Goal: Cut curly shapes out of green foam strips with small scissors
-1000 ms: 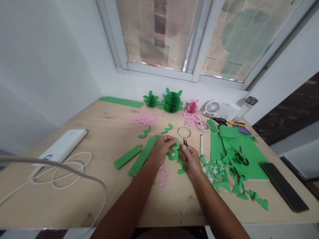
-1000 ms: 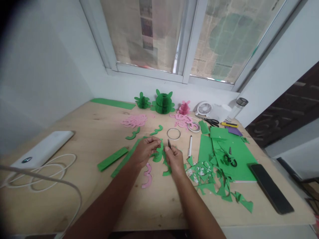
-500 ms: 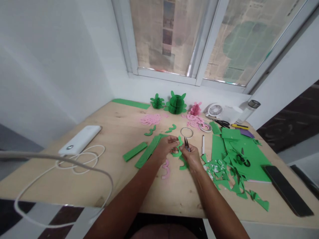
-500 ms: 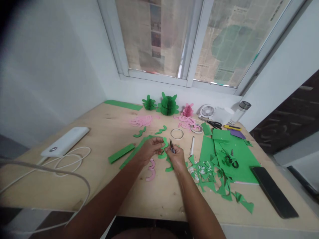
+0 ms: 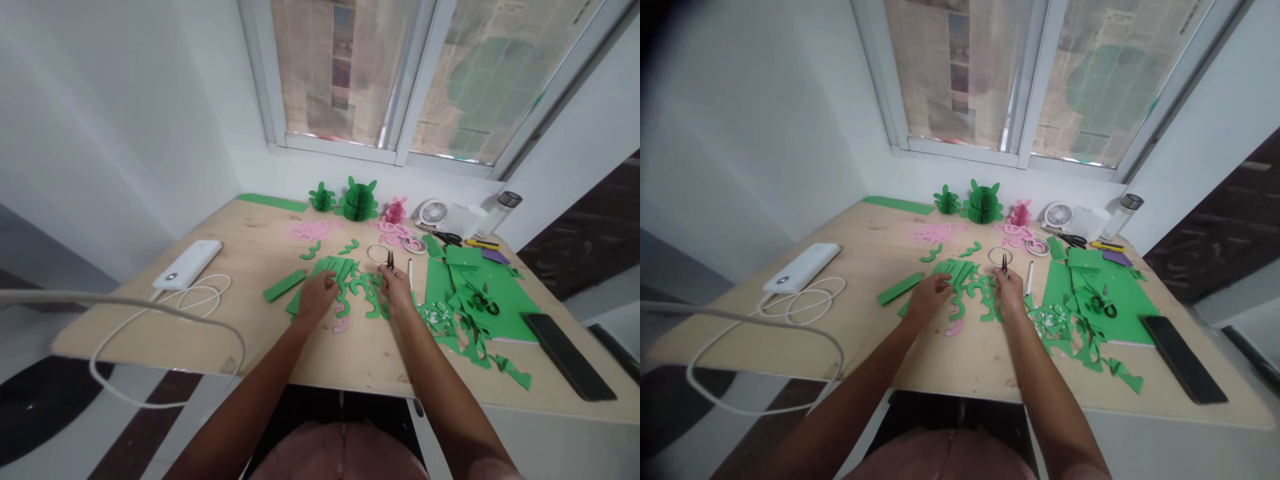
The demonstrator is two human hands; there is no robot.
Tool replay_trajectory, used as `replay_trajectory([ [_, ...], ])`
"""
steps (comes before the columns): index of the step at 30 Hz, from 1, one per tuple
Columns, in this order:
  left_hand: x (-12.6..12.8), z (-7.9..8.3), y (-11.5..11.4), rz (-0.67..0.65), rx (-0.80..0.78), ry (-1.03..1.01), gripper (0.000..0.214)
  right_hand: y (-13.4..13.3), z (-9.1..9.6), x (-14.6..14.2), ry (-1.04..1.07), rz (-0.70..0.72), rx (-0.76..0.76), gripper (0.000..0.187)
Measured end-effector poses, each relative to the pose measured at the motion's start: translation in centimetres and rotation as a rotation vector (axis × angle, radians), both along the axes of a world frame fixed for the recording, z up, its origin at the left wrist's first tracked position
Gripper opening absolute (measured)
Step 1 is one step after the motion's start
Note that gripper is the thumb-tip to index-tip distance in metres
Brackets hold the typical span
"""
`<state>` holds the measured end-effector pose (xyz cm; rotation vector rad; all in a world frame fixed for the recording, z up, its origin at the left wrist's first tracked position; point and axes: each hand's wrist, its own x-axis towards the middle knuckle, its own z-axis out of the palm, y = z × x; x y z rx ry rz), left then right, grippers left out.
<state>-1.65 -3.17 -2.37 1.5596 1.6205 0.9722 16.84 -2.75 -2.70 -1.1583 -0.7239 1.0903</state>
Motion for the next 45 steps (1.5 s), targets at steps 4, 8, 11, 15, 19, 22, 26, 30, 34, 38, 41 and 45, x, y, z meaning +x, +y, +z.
replay_trajectory([
  [4, -1.6, -0.3, -2.2, 0.012, 0.129, 0.263, 0.033, -0.1, 1.3, 0.8, -0.027, -0.028, 0.015, 0.034],
  [8, -2.2, -1.2, -4.4, -0.088, 0.27, 0.416, 0.029, -0.8, 1.8, 1.8, -0.378, 0.057, 0.046, 0.034],
  [11, -1.8, -1.8, -5.8, -0.266, 0.374, 0.499, 0.026, -1.5, 1.4, 2.2, -0.544, 0.109, 0.058, 0.027],
  [15, -1.0, -2.3, -7.2, -0.387, 0.428, 0.586, 0.03, -2.2, 0.6, 2.4, -0.638, 0.1, 0.061, 0.025],
  [19, -0.4, -2.2, -7.5, -0.416, 0.462, 0.631, 0.034, -3.0, 0.0, 3.6, -0.644, 0.004, 0.048, 0.025],
  [22, 0.8, -1.5, -6.6, -0.401, 0.489, 0.68, 0.037, -4.0, -0.2, 5.0, -0.615, -0.084, 0.036, 0.033],
  [26, 3.6, -1.0, -5.7, -0.496, 0.504, 0.732, 0.041, -6.2, -0.2, 6.0, -0.511, -0.12, 0.059, 0.037],
  [30, 5.8, -1.8, -7.2, -0.588, 0.48, 0.701, 0.041, -8.4, -0.2, 6.1, -0.422, -0.128, 0.052, 0.04],
  [34, 6.0, -2.6, -8.9, -0.596, 0.472, 0.645, 0.041, -9.7, -0.5, 5.8, -0.334, -0.158, 0.069, 0.041],
  [38, 4.8, -2.2, -7.8, -0.434, 0.452, 0.661, 0.038, -10.0, -1.3, 5.3, -0.184, -0.21, 0.065, 0.038],
  [41, 4.3, -1.7, -5.7, -0.346, 0.427, 0.746, 0.04, -9.9, -2.3, 5.1, -0.102, -0.261, 0.07, 0.038],
  [45, 4.7, -1.6, -4.3, -0.359, 0.407, 0.838, 0.039, -9.9, -3.4, 5.2, -0.048, -0.266, 0.073, 0.041],
])
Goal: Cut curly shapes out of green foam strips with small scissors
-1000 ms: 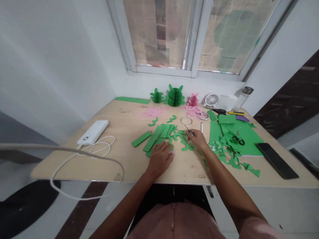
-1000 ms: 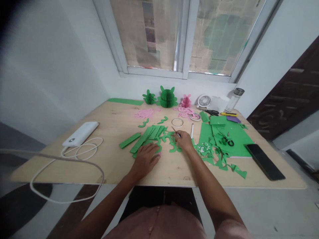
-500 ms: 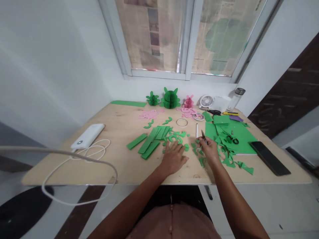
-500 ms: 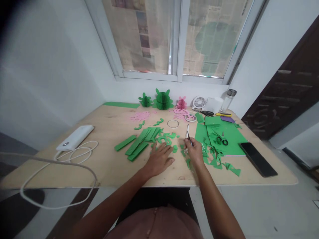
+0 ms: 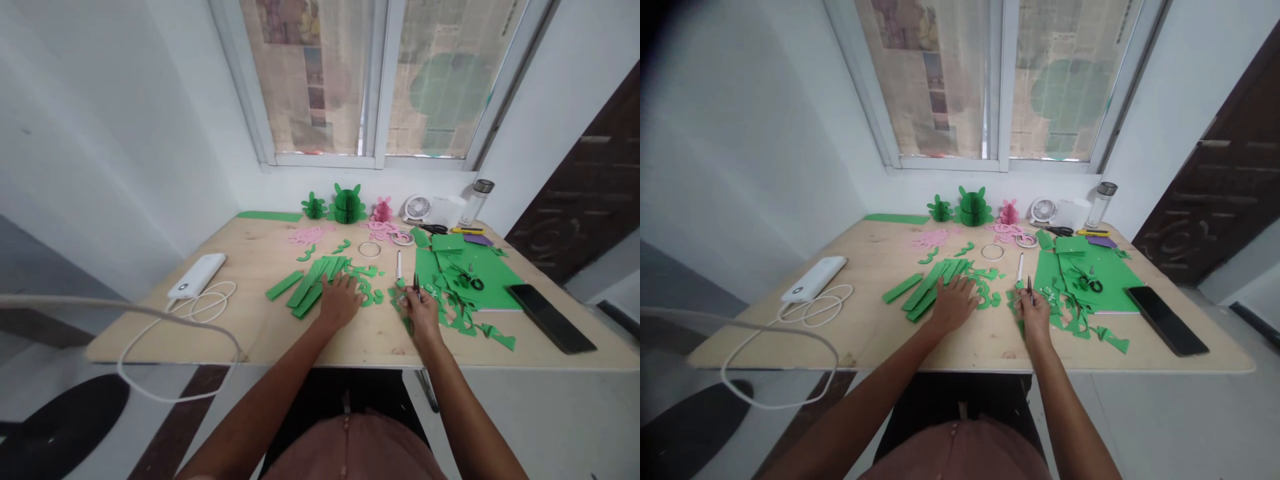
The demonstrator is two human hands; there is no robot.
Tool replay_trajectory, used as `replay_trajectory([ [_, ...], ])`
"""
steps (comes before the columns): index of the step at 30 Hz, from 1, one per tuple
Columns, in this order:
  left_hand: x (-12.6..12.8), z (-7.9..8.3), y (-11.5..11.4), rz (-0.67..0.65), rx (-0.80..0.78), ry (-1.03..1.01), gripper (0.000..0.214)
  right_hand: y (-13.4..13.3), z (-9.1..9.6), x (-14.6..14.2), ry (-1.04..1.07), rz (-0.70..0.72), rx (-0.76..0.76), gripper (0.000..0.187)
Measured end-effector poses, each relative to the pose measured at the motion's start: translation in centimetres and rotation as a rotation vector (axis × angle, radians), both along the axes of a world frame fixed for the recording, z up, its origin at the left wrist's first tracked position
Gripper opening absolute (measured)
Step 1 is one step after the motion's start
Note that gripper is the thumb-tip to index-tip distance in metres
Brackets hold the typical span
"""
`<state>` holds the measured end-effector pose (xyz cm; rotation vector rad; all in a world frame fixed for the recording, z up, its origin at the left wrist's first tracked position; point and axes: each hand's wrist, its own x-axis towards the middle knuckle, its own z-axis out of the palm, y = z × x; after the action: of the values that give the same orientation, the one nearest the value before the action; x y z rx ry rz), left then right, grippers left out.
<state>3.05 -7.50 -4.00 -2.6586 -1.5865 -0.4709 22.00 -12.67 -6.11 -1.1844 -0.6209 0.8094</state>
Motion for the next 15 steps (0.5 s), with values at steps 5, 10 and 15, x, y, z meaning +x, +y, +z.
replay_trajectory([
  [5, 0.4, -0.6, -1.5, -0.064, -0.026, -0.015, 0.031, -0.1, -0.2, -0.1, 0.027, 0.013, 0.014, 0.043],
  [10, 0.0, 0.3, -0.3, 0.006, -0.004, -0.062, 0.029, -0.3, 0.0, -0.3, -0.019, 0.006, 0.006, 0.041],
  [15, 0.8, 1.7, 4.2, -0.08, -0.034, 0.035, 0.04, -0.2, -0.1, -0.3, -0.082, -0.018, 0.017, 0.039],
])
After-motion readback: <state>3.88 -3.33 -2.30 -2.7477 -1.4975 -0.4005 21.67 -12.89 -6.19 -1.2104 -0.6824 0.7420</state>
